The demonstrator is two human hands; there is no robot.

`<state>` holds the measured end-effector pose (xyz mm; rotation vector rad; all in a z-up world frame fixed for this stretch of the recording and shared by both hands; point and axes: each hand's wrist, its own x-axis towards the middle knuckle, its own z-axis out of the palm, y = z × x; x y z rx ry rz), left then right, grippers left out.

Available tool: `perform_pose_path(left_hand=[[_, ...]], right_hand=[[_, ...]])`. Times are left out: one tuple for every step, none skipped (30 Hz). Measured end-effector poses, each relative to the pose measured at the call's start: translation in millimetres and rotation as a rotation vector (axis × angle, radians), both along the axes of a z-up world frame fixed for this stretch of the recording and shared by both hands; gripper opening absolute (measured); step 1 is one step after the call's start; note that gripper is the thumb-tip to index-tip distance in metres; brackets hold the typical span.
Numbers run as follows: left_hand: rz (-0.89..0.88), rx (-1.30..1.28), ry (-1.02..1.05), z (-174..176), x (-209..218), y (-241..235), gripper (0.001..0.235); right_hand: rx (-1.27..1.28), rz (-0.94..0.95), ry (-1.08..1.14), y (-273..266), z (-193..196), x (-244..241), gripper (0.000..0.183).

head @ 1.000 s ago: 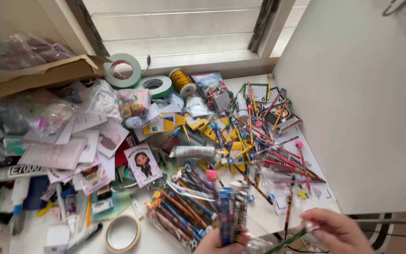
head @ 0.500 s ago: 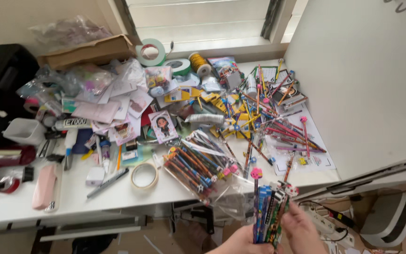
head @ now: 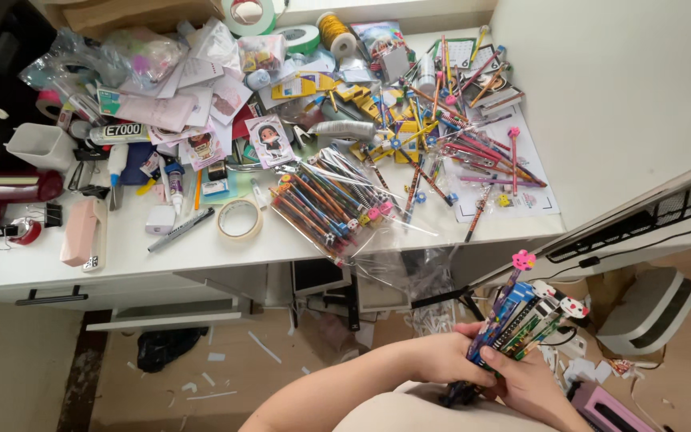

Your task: The person puts pencils into a plastic bag by hand.

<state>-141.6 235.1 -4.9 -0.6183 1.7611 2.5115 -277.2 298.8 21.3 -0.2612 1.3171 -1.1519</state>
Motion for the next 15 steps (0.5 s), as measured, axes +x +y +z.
perform_pose_path(left_hand=[[0.0,-0.005,0.001,-6,-4,1,0.02],[-0.022,0.05,0.033,-11,-7,3,0.02],[-0.044,0.105,0.065,-17,-11,4,0.02],[-0.043,0.104,0.066,3,-9,6,0.02],[0.009,0.059,-0.026,22,-7,7,0.043],[0.063,0.014,-0.117,42,-5,9,0.072],[0.066,0.014,-0.116,26,-8,14,0.072],[0.064,0.107,-0.025,10,-10,18,0.046],[0.062,0.198,0.067,-6,-12,22,0.022],[0.067,0.2,0.065,8,-7,18,0.022],[0.022,-0.13,-0.07,23,-1,13,0.033],[-0.027,-0.458,-0.21,37,5,9,0.044],[-0.025,-0.455,-0.214,45,6,10,0.044],[0.026,-0.38,-0.226,52,7,11,0.055],[0.078,-0.306,-0.238,60,8,11,0.067]], right_hand=[[-0.005,0.0,0.001,2,-5,-5,0.049],[0.011,-0.013,-0.041,4,-10,-9,0.047],[0.028,-0.025,-0.084,5,-15,-14,0.045],[0.027,-0.024,-0.083,7,-9,-13,0.045],[0.023,0.001,-0.052,9,-3,-12,0.036],[0.019,0.027,-0.019,10,3,-11,0.026],[0.019,0.03,-0.018,10,-4,-15,0.026],[-0.062,-0.058,-0.004,10,-11,-18,0.024],[-0.143,-0.146,0.009,9,-18,-22,0.023],[-0.141,-0.142,0.007,6,-14,-29,0.023],[-0.239,-0.101,-0.021,3,-10,-36,0.023],[-0.337,-0.061,-0.052,1,-6,-43,0.023],[-0.334,-0.058,-0.056,-1,-8,-44,0.023],[-0.358,-0.112,-0.028,-2,-10,-45,0.025],[-0.383,-0.166,0.0,-4,-12,-46,0.026]])
